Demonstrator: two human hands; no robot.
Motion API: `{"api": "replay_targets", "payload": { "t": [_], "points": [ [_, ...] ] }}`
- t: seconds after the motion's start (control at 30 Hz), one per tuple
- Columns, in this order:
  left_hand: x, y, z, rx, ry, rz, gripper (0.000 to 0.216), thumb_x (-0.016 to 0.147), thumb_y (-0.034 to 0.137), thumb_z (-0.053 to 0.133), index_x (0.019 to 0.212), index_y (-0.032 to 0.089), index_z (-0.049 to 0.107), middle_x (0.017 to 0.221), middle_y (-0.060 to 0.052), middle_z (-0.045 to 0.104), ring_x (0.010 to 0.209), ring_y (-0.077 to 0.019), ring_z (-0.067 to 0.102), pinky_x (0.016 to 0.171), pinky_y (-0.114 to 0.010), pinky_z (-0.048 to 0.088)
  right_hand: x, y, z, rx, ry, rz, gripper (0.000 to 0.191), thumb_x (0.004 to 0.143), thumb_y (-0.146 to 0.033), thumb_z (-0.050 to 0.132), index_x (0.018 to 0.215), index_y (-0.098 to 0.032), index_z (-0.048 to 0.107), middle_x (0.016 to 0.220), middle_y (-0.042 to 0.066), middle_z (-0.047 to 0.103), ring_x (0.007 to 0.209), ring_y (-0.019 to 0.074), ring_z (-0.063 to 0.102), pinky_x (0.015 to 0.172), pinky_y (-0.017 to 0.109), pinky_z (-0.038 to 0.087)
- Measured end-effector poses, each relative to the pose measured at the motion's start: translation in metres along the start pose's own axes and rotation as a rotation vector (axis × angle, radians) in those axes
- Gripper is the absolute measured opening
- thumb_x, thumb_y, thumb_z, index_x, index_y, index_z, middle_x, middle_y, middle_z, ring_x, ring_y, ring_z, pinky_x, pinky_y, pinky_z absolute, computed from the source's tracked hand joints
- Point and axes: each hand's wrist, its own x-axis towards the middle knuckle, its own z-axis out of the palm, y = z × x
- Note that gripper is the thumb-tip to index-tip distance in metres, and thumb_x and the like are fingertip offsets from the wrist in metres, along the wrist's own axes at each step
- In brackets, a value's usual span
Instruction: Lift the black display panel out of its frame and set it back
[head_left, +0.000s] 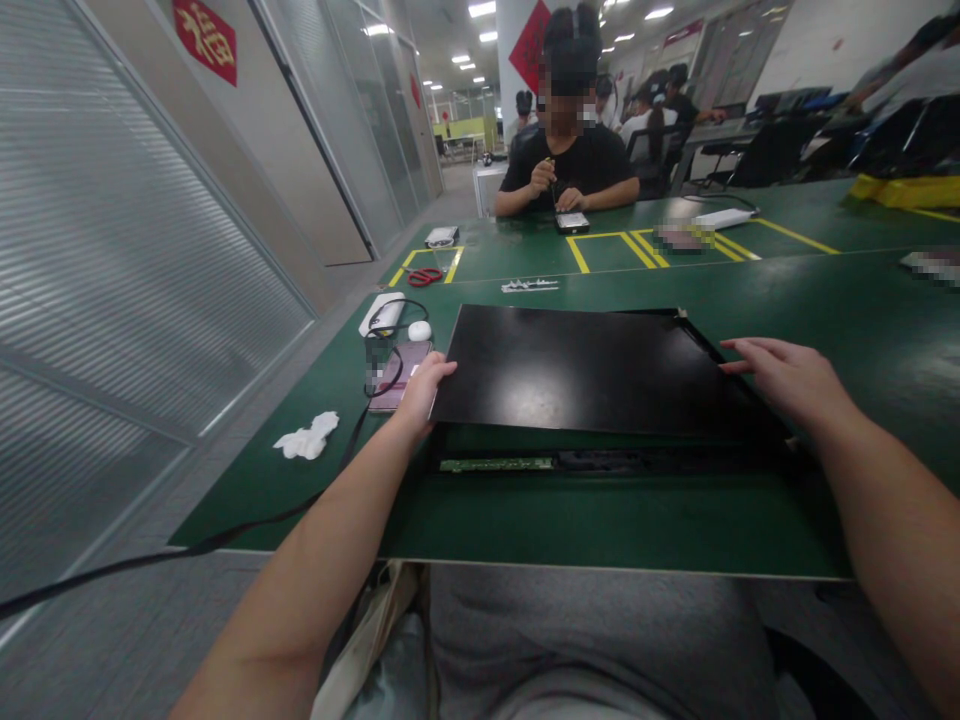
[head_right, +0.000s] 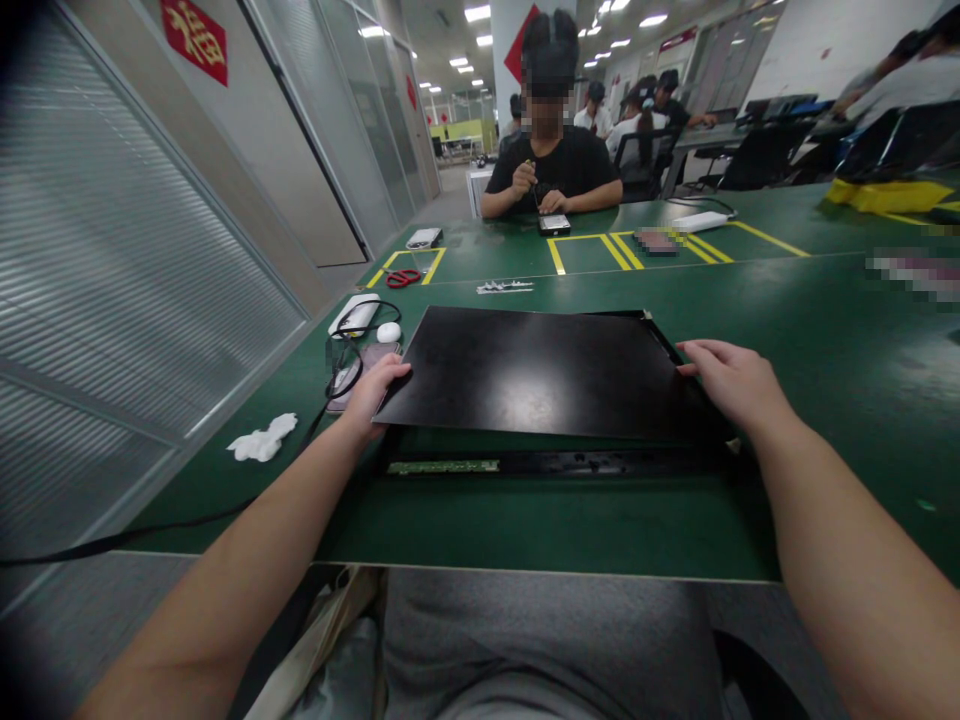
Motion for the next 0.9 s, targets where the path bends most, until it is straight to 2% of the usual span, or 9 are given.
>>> {"api": "replay_targets", "payload": {
  "t": [0.23, 0.37, 0.43, 0.67, 0.77, 0.9],
  "points": [
    [0.001, 0.001, 0.001, -0.005, -0.007, 0.024, 0.022, 0.059, 0.023, 0.062, 0.063, 0.022, 0.04, 0.055, 0.006, 0.045, 0.051, -0.0121, 0.045, 0.05, -0.023, 0.034, -0.001, -0.001, 0.0, -0.063, -0.011, -0.055, 0.045, 0.073, -0.05, 0.035, 0.099, -0.024, 0.062, 0.071, 0.002, 0.065, 0.081, 0.0182, 0.056, 0.067, 0.03, 0.036],
    [0.003, -0.001, 0.002, -0.035, -0.017, 0.032, 0.014, 0.055, 0.02, 0.06, 0.067, 0.02, 0.052, 0.06, 0.004, 0.055, 0.057, -0.0142, 0.052, 0.056, -0.024, 0.04, -0.001, 0.0, 0.001, -0.095, -0.003, -0.087, 0.044, 0.073, -0.049, 0.035, 0.098, -0.024, 0.062, 0.071, 0.001, 0.065, 0.081, 0.0179, 0.056, 0.067, 0.03, 0.036],
    [0.005, -0.003, 0.001, -0.044, -0.028, 0.044, 0.018, 0.054, 0.019, 0.059, 0.071, 0.019, 0.058, 0.063, 0.003, 0.059, 0.062, -0.0164, 0.057, 0.06, -0.026, 0.043, -0.001, 0.0, 0.001, -0.101, -0.002, -0.098, 0.044, 0.073, -0.049, 0.035, 0.098, -0.024, 0.062, 0.072, 0.001, 0.065, 0.081, 0.0178, 0.056, 0.066, 0.03, 0.037],
    [0.006, -0.005, 0.0, -0.032, -0.036, 0.081, 0.02, 0.054, 0.023, 0.062, 0.074, 0.02, 0.062, 0.067, 0.002, 0.062, 0.071, -0.021, 0.062, 0.068, -0.03, 0.046, 0.003, 0.006, 0.002, -0.118, 0.004, -0.113, 0.044, 0.074, -0.049, 0.034, 0.099, -0.025, 0.062, 0.071, 0.001, 0.065, 0.082, 0.018, 0.055, 0.066, 0.03, 0.037],
    [0.007, -0.005, -0.003, 0.009, -0.047, 0.116, 0.015, 0.053, 0.024, 0.064, 0.065, 0.02, 0.056, 0.078, -0.001, 0.066, 0.08, -0.0219, 0.062, 0.074, -0.031, 0.047, 0.004, 0.009, 0.003, -0.11, 0.003, -0.117, 0.044, 0.074, -0.05, 0.034, 0.099, -0.026, 0.061, 0.071, 0.0, 0.065, 0.081, 0.0177, 0.055, 0.065, 0.03, 0.037],
    [0.01, -0.007, -0.012, 0.258, -0.013, 0.273, 0.023, 0.06, 0.028, 0.067, 0.053, 0.02, 0.047, 0.103, -0.005, 0.068, 0.101, -0.0255, 0.059, 0.09, -0.035, 0.045, 0.005, 0.01, 0.002, -0.125, -0.002, -0.117, 0.044, 0.074, -0.05, 0.032, 0.098, -0.026, 0.061, 0.072, 0.0, 0.065, 0.082, 0.0185, 0.055, 0.065, 0.031, 0.036]
  ]
}}
